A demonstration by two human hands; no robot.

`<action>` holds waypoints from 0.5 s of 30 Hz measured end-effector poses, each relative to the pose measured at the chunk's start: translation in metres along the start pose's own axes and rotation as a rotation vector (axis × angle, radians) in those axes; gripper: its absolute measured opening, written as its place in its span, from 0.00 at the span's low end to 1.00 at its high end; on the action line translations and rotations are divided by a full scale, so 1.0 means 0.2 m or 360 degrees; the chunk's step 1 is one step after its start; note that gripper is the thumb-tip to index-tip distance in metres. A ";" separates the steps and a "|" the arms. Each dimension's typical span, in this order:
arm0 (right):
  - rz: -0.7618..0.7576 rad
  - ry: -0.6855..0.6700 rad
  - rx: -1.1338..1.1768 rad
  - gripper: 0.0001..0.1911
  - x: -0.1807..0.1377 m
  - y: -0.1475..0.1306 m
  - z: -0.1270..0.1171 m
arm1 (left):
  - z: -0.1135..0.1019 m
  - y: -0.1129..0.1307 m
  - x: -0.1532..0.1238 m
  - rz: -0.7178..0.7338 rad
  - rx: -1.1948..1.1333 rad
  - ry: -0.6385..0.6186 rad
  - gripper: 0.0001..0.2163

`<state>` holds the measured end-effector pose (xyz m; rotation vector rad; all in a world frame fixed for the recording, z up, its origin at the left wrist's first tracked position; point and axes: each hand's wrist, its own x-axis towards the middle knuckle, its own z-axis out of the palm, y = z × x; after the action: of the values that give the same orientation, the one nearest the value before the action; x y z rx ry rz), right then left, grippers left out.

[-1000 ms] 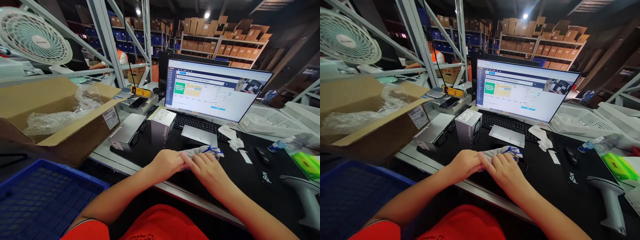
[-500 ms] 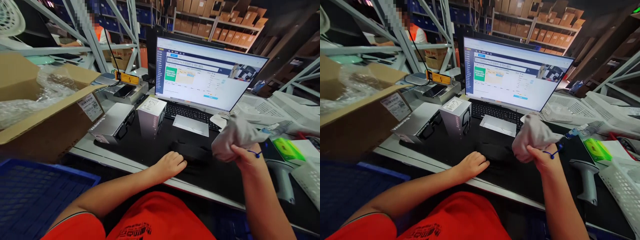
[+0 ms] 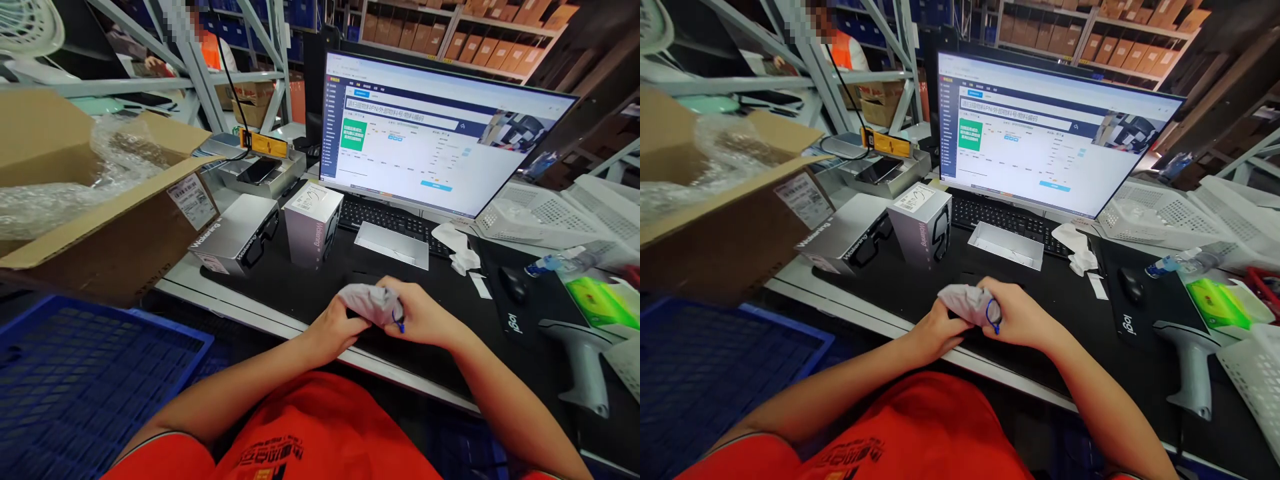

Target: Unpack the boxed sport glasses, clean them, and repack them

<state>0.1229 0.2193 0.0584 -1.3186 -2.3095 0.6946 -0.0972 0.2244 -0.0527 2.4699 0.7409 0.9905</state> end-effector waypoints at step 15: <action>0.0140 -0.0585 -0.0251 0.38 0.05 0.05 0.00 | -0.05 0.01 -0.06 -0.0077 0.0132 0.0148 0.13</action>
<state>0.1245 0.2315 0.0536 -1.4728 -2.6551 0.8598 -0.1102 0.2163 -0.0512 2.4770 0.8843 1.0832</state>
